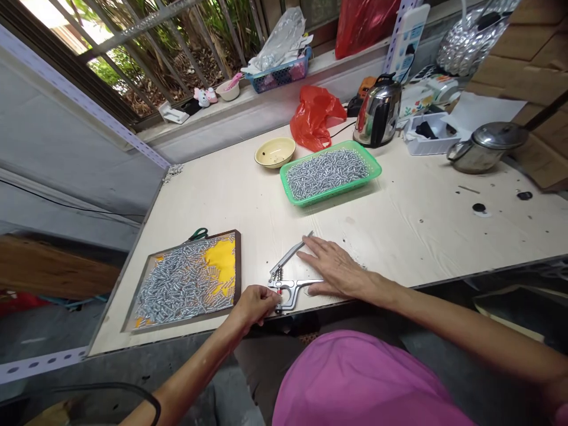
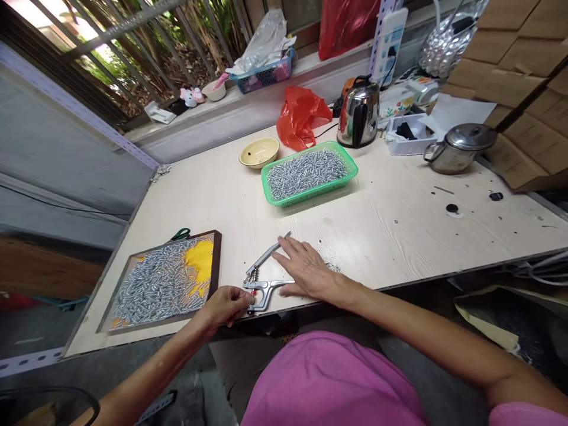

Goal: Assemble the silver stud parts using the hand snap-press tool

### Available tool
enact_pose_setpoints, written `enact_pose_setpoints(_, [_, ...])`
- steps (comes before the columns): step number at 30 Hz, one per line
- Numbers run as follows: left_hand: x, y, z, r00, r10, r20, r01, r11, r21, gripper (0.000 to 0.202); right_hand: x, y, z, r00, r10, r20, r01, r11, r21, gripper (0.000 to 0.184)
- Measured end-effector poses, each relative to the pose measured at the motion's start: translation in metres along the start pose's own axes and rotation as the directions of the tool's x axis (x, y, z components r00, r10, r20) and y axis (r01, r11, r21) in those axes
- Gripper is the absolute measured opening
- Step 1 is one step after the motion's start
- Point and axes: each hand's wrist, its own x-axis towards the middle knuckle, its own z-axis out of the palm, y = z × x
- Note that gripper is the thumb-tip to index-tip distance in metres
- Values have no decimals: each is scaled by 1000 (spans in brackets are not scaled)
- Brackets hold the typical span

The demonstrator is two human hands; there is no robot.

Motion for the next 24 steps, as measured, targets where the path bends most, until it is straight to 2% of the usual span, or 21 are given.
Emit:
enact_pose_setpoints(2, [-1, -2, 2, 1000, -7, -19, 7, 1000, -18, 39, 11, 5, -5, 998, -32, 50, 32, 999, -10, 93])
enact_pose_setpoints(4, [-2, -5, 4, 999, -18, -44, 16, 999, -37, 39, 22, 8, -9, 992, -67, 110, 69, 997, -20, 96])
enact_pose_setpoints(10, [-2, -11, 6, 993, -51, -109, 44, 997, -61, 43, 29, -2, -19, 989, -70, 132, 80, 994, -71, 81])
enact_pose_setpoints(12, [-3, -13, 6, 991, -67, -119, 65, 998, -21, 43, 25, -5, -20, 990, -78, 116, 85, 995, -59, 72])
enact_pose_setpoints(14, [-7, -13, 6, 983, -45, -178, 61, 994, 87, 42, 22, -7, -21, 990, -87, 111, 92, 995, -36, 63])
enact_pose_setpoints(16, [-10, -11, 7, 950, 104, -295, -27, 966, 256, 38, 19, -8, -19, 990, -95, 105, 97, 995, -14, 60])
enact_pose_setpoints(18, [-12, -5, 11, 864, 349, -364, -165, 877, 450, 29, 17, -9, -17, 992, -97, 83, 97, 995, 2, 63])
enact_pose_setpoints(20, [-7, 4, 16, 771, 556, -312, -288, 740, 608, 22, 15, -10, -14, 994, -95, 63, 95, 995, 1, 67])
enact_pose_setpoints(21, [-2, 9, 18, 738, 624, -256, -335, 669, 664, 26, 14, -11, -13, 994, -92, 60, 92, 996, -7, 68])
enact_pose_setpoints(22, [3, 13, 21, 715, 672, -195, -374, 602, 705, 34, 13, -12, -11, 994, -89, 59, 90, 996, -16, 69])
enact_pose_setpoints(24, [15, 21, 23, 700, 711, -69, -430, 497, 754, 48, 10, -11, -10, 995, -85, 55, 86, 996, -21, 74])
